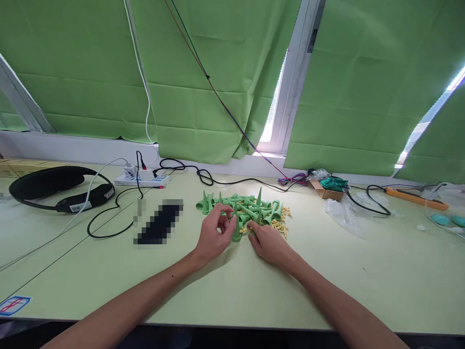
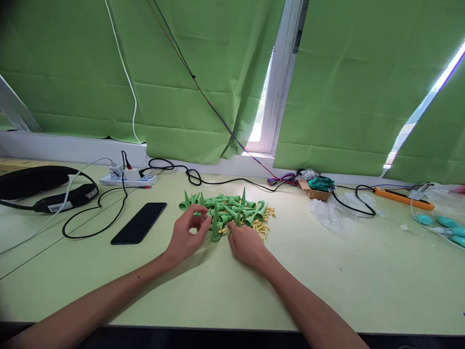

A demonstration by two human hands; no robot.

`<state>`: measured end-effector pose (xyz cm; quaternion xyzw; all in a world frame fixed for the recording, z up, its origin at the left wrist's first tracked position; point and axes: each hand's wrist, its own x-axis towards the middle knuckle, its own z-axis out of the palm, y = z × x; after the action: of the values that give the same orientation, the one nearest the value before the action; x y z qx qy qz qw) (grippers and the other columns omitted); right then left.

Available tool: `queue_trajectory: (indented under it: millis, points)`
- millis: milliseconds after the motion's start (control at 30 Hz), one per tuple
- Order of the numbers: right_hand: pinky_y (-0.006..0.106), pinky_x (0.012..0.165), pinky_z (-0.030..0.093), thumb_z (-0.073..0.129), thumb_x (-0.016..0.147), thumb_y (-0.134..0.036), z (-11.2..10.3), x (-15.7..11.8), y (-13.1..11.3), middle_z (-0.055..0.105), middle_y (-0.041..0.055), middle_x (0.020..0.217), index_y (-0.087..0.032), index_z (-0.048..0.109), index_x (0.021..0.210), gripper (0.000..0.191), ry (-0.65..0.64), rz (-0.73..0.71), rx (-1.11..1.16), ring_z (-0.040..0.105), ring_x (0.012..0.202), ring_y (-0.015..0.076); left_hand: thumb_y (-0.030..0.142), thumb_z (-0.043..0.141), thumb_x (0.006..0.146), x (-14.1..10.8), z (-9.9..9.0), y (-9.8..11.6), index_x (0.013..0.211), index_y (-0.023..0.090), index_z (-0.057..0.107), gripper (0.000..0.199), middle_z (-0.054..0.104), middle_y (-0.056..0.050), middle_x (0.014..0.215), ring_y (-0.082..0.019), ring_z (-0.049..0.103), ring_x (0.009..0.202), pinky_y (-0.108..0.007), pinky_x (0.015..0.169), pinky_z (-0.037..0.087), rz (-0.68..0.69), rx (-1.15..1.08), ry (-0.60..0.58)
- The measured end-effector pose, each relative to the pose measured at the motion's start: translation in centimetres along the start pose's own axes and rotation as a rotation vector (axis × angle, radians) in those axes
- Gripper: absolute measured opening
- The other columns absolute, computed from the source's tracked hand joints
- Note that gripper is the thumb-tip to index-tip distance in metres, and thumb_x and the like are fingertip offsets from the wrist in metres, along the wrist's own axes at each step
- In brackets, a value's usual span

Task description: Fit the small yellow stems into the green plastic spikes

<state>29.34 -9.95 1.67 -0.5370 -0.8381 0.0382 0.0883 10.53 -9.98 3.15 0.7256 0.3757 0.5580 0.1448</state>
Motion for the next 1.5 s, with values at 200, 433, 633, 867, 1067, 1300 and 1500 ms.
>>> queue_trajectory:
  millis: [200,433,633,867,1067,1300,1500]
  points:
    - [0.028,0.057,0.024,0.038,0.098,-0.027,-0.1,-0.1,0.0,0.069,0.0084,0.086,-0.019,0.049,0.124,0.029,-0.001,0.006,-0.027,0.066,0.076,0.0225,0.013,0.057,0.087,-0.3,0.0,-0.2,0.092,0.019,0.055,0.008,0.051,0.005,0.065,-0.006,0.046,0.050,-0.016,0.044,0.039,0.225,-0.006,-0.023]
    - [0.028,0.055,0.022,0.038,0.098,-0.025,-0.2,-0.1,0.0,0.068,0.0059,0.081,-0.019,0.052,0.110,0.019,-0.009,0.004,-0.002,0.065,0.074,0.0201,0.012,0.054,0.086,-0.9,0.4,-0.3,0.093,0.019,0.058,0.011,0.046,0.008,0.054,-0.006,0.040,0.044,-0.017,0.045,0.036,0.328,0.039,-0.244]
    - [0.027,0.055,0.021,0.039,0.098,-0.023,-0.2,-0.1,0.2,0.066,0.0045,0.081,-0.019,0.050,0.103,0.013,0.014,-0.011,0.014,0.062,0.071,0.0182,0.019,0.050,0.089,-1.1,0.3,-0.5,0.090,0.019,0.060,0.010,0.047,0.006,0.056,-0.008,0.041,0.048,-0.020,0.051,0.037,0.227,0.113,-0.378]
    - [0.028,0.053,0.019,0.037,0.098,-0.023,0.0,-0.1,0.1,0.064,0.0041,0.078,-0.018,0.050,0.096,0.014,0.033,-0.020,0.002,0.059,0.066,0.0172,0.020,0.049,0.090,-1.1,0.4,-0.7,0.091,0.019,0.060,0.011,0.044,0.006,0.056,-0.008,0.040,0.049,-0.020,0.052,0.035,0.179,0.119,-0.406]
    - [0.028,0.054,0.020,0.037,0.097,-0.024,-0.7,-0.4,0.1,0.063,0.0034,0.075,-0.018,0.050,0.097,0.015,0.085,-0.003,0.032,0.057,0.064,0.0171,0.025,0.046,0.095,-1.1,0.2,-0.7,0.101,0.020,0.054,0.011,0.042,0.008,0.058,-0.008,0.037,0.050,-0.020,0.051,0.034,0.101,0.073,-0.373]
    - [0.026,0.055,0.026,0.037,0.098,-0.025,-1.2,-0.6,-0.2,0.058,-0.0021,0.067,-0.020,0.049,0.098,0.013,0.214,-0.028,0.254,0.052,0.058,0.0149,0.032,0.043,0.098,-0.9,0.2,-0.8,0.091,0.020,0.054,0.018,0.044,0.007,0.059,-0.008,0.036,0.052,-0.021,0.051,0.032,0.048,0.103,-0.331]
    - [0.025,0.056,0.032,0.036,0.098,-0.026,-1.5,-0.7,-0.5,0.055,-0.0025,0.066,-0.021,0.049,0.097,0.013,0.262,-0.119,0.372,0.050,0.057,0.0142,0.032,0.042,0.098,-0.7,0.2,-0.6,0.081,0.019,0.054,0.025,0.048,0.005,0.059,-0.008,0.038,0.052,-0.022,0.051,0.033,0.050,0.134,-0.297]
